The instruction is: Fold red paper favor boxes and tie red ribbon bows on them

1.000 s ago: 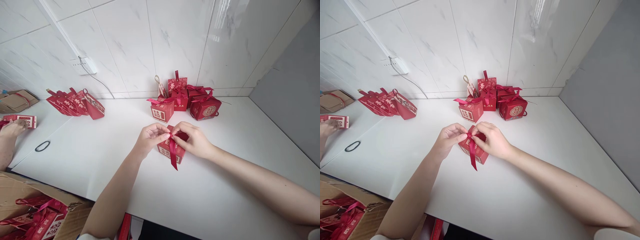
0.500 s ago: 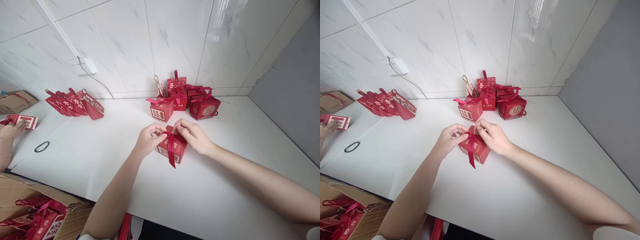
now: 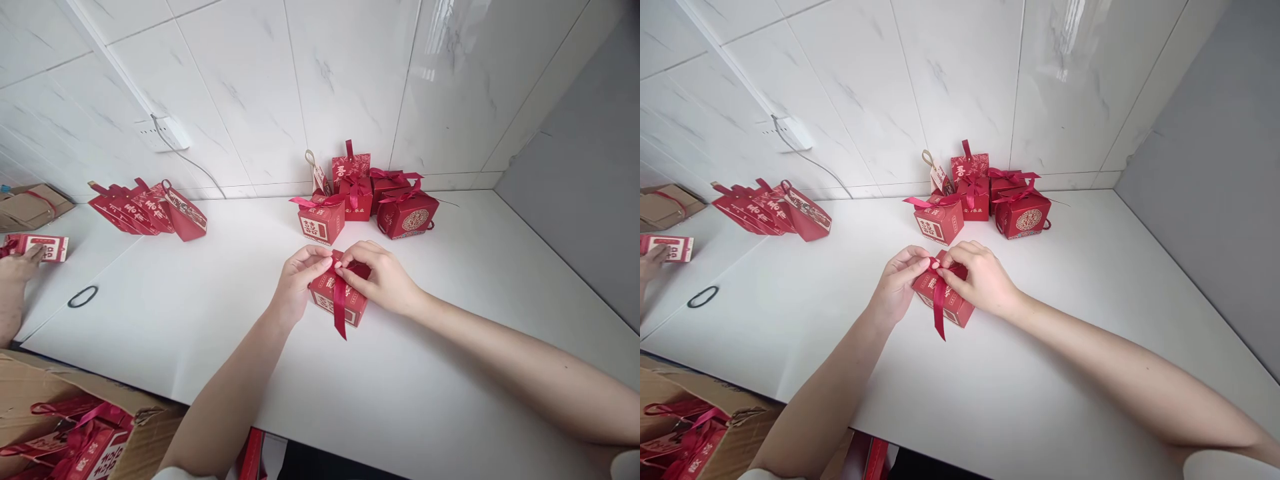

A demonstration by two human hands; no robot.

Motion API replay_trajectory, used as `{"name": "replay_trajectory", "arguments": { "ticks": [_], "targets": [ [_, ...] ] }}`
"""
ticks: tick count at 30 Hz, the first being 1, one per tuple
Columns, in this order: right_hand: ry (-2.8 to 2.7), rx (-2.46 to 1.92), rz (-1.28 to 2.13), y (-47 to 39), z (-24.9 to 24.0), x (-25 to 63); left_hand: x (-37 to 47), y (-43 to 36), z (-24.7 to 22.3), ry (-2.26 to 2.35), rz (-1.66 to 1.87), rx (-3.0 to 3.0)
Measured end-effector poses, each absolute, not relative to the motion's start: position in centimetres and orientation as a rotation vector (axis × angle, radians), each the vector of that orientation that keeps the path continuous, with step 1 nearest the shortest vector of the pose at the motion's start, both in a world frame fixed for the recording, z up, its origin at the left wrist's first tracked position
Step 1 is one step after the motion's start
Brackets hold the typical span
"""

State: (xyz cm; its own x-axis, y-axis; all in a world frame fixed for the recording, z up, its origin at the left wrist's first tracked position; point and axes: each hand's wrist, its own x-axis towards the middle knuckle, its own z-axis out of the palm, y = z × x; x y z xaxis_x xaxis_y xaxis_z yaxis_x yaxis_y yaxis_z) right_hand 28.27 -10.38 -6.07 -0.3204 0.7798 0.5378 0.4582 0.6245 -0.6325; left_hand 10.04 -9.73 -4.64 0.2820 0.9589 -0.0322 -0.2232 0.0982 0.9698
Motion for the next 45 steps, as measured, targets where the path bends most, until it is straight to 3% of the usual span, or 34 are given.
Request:
{"name": "replay_trajectory", "arguments": {
  "ticks": [9, 17, 34, 45],
  "targets": [
    [-2.030, -1.054, 0.406, -10.2, -6.1, 28.3, 9.4, -9.6, -4.3, 0.892, 1.124, 1.019],
    [-2.079, -1.056, 0.435, -10.1, -5.5, 27.8, 8.5, -9.4, -3.3, 0.922, 0.908, 0.903],
    [-2.049, -0.820, 0.584, -9.3, -7.1, 28.6, 7.6, -8.5, -4.2, 1.066, 0.896, 1.648],
    [-2.035, -0.805, 0.620, -9.3, -7.1, 28.7, 8.1, -8.3, -4.5, 1.010, 0.923, 1.781]
  ]
}}
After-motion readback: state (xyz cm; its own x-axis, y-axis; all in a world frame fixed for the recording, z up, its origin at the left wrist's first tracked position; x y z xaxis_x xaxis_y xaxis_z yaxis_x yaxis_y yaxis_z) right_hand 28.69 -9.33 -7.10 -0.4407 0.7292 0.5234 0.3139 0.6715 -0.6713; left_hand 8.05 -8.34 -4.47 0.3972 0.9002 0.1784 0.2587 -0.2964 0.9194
